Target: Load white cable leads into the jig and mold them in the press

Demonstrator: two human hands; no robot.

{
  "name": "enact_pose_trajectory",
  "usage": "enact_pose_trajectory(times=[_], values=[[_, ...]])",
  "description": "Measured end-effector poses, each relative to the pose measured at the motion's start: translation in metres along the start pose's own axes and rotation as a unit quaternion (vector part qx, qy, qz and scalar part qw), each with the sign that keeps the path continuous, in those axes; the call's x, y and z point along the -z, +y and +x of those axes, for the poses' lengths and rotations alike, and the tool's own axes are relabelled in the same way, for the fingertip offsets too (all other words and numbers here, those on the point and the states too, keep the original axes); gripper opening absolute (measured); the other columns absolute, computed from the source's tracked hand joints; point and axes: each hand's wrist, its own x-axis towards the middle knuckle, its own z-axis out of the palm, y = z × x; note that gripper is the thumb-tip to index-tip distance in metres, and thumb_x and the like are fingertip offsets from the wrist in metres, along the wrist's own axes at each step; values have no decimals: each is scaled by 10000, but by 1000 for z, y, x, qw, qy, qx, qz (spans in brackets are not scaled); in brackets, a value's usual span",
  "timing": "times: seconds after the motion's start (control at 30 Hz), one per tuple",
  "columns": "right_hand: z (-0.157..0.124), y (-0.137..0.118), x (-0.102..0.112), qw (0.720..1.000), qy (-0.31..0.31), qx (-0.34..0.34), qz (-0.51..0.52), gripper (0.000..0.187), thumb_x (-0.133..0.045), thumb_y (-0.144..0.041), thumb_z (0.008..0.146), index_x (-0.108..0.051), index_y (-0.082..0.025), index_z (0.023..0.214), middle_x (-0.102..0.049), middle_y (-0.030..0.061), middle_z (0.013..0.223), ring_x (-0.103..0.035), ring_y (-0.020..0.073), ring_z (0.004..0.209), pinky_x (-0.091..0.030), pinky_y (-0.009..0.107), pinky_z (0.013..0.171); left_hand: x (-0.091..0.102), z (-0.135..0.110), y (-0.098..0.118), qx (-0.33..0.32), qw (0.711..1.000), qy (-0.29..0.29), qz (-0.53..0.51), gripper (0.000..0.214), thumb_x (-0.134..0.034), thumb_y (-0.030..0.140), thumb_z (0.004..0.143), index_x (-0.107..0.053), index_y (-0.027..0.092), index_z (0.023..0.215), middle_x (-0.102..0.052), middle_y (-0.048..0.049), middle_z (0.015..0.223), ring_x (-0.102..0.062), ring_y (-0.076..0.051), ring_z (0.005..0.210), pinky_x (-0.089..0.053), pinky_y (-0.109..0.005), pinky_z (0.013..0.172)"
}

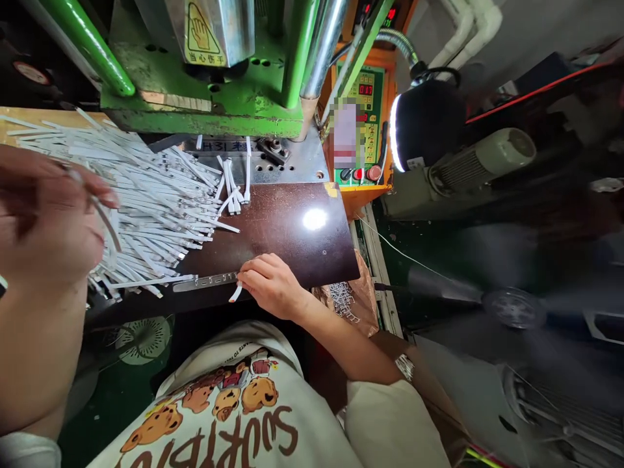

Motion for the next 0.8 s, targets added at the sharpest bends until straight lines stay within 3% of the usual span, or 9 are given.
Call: enact_pose_trajectory(times=[0.07, 0.17, 0.27, 0.33, 0.4, 0.57, 0.8], values=[[0, -1, -2, 1000, 3, -4, -6, 109, -557, -160, 967, -632, -189, 894, -730, 39, 893, -616, 140, 811, -492, 293, 764, 3, -11, 5, 47, 996, 61, -46, 79, -598, 289, 973, -639, 245, 1024, -584, 46, 805, -634, -74, 758, -508, -430, 723], [-1, -2, -3, 1000, 15, -4, -12, 102, -564, -144, 957, -637, -183, 897, -727, 48, 896, -615, 148, 839, -491, 296, 770, 8, -45, 1, 81, 996, 7, -35, 213, -690, 207, 883, -685, 292, 1078, -672, 44, 838, -666, -106, 769, -562, -367, 697], [-3, -2, -5, 1000, 17, -9, -9, 94, -570, -145, 952, -644, -185, 909, -724, 53, 904, -616, 154, 859, -489, 301, 778, 7, -89, -7, -19, 993, -108, 40, 258, -668, 67, 851, -723, 255, 1019, -720, 14, 915, -684, -109, 775, -571, -273, 670], [-4, -2, -5, 1000, 9, -13, -9, 97, -569, -154, 954, -650, -192, 916, -724, 55, 915, -617, 158, 871, -488, 305, 786, 2, -111, -10, -84, 980, -161, 85, 256, -648, 19, 845, -713, 212, 999, -733, -21, 930, -699, -141, 830, -576, -288, 744], [-5, -2, -5, 1000, -2, -18, -11, 106, -563, -164, 958, -654, -200, 916, -726, 54, 925, -618, 159, 877, -489, 308, 791, -4, -124, -11, -102, 968, -196, 118, 238, -644, 25, 854, -682, 185, 1027, -739, -55, 965, -699, -178, 919, -561, -333, 849], [-5, -1, -4, 1000, -12, -21, -10, 122, -546, -181, 969, -655, -207, 920, -731, 52, 931, -623, 157, 881, -494, 311, 790, -13, -126, -12, -118, 949, -233, 174, 162, -666, 97, 874, -646, 186, 1009, -739, -53, 961, -683, -176, 915, -514, -336, 868], [-4, -1, -6, 1000, -10, -18, -17, 114, -563, -179, 962, -654, -212, 902, -723, 51, 940, -626, 160, 885, -493, 304, 789, -12, -123, -14, -187, 928, -248, 206, 232, -670, 86, 857, -628, 149, 1077, -745, -87, 1007, -690, -220, 951, -488, -384, 904]])
